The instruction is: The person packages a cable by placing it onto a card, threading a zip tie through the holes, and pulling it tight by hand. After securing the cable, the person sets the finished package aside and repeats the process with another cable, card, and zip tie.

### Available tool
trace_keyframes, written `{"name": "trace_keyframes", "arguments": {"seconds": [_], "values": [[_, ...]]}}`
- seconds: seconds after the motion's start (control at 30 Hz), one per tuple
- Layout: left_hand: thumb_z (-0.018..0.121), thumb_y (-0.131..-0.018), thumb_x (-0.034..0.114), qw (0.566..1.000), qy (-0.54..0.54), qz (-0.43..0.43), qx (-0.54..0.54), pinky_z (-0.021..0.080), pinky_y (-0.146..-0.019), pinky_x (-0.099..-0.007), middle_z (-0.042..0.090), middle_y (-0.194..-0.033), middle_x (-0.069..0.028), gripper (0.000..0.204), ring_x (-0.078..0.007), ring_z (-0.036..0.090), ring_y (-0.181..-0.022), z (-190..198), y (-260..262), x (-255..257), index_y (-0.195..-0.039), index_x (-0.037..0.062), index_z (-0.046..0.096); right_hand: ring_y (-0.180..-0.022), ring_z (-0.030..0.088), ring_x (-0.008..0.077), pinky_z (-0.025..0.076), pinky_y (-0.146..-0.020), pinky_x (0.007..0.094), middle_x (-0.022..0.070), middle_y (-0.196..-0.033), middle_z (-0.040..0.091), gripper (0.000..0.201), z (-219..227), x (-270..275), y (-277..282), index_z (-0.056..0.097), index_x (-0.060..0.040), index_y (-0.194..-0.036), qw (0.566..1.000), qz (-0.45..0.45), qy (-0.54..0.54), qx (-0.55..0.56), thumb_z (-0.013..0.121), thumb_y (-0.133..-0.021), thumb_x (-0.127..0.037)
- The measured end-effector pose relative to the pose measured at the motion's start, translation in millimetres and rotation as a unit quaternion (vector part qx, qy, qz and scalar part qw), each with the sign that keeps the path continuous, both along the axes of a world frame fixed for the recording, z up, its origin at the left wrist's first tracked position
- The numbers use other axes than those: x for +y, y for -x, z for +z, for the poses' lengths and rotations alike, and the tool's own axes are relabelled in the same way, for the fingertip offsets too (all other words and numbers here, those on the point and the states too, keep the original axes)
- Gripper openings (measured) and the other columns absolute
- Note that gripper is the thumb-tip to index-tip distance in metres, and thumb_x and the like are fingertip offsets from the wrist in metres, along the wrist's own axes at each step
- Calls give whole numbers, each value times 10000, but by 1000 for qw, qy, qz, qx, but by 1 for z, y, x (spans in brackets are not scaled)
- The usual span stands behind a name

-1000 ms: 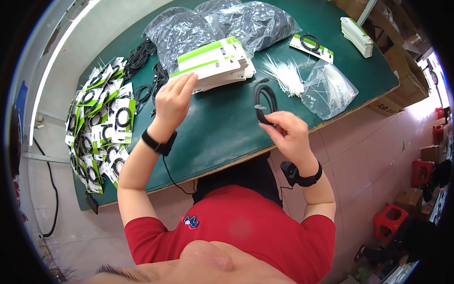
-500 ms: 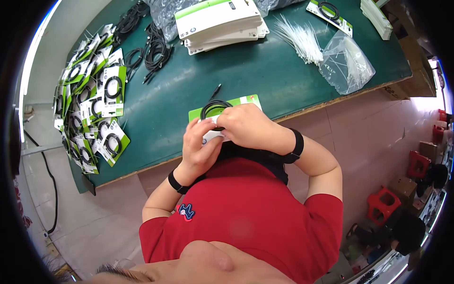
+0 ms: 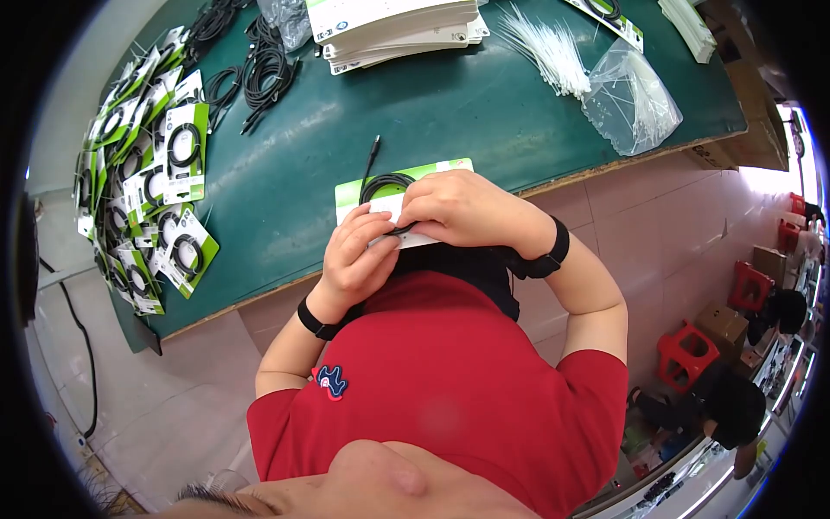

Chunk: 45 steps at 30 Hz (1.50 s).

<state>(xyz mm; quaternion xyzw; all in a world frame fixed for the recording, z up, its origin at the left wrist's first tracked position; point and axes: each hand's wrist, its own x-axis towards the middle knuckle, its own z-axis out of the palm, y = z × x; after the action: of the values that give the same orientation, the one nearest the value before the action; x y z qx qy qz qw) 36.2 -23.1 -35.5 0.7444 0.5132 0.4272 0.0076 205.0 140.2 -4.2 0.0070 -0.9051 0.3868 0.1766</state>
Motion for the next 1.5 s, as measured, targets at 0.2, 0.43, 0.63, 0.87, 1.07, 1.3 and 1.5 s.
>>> {"name": "trace_keyframes", "arguments": {"seconds": [0.2,0.43,0.63,0.87,1.07,1.3,1.5], "values": [[717,-719,-3,1000,4,-23,3,548,-919,-465,651,-1063,-127,215,-283,665,-1009,2,5,-2,-932,-8,685,-810,671,264,539,-703,353,60,-895,685,154,4,-5,3,684,-73,-882,1000,-7,26,1,768,-752,-73],[666,-783,11,998,-9,-54,42,576,-877,-447,668,-1050,-149,194,-288,690,-974,6,8,1,-969,-30,703,-801,672,261,540,-697,348,57,-895,686,155,4,-4,-6,687,-77,-883,998,-29,46,-4,775,-756,-89],[678,-764,-20,997,-5,-61,40,584,-867,-439,671,-1025,-143,188,-286,696,-946,6,8,1,-951,-25,701,-849,668,265,542,-719,354,68,-951,685,165,4,-1,-9,685,-74,-910,999,-11,32,0,770,-770,-98],[669,-731,-88,998,-1,-53,21,582,-868,-436,689,-1007,-150,215,-301,697,-907,8,8,2,-930,-9,693,-875,646,261,540,-731,363,72,-972,672,168,29,67,-44,688,-68,-931,947,-233,-220,9,722,-766,-57],[680,-720,-74,998,-5,-53,23,590,-841,-423,674,-998,-141,214,-285,696,-900,11,8,4,-925,-14,694,-843,612,239,534,-703,353,54,-867,621,126,16,140,-83,695,-69,-867,849,-322,-409,-96,657,-760,-15],[679,-713,-67,998,2,-53,31,589,-837,-419,670,-995,-142,217,-290,692,-900,14,8,4,-922,-14,692,-819,598,223,530,-676,338,45,-821,588,89,2,165,-86,688,-67,-824,852,-261,-436,-129,664,-749,-26],[684,-700,-80,997,18,-59,38,583,-850,-421,684,-1007,-147,242,-302,692,-915,18,10,5,-929,-2,688,-846,637,187,539,-666,304,43,-928,658,74,16,155,-77,671,-52,-857,900,-251,-356,-19,695,-798,-14]]}}
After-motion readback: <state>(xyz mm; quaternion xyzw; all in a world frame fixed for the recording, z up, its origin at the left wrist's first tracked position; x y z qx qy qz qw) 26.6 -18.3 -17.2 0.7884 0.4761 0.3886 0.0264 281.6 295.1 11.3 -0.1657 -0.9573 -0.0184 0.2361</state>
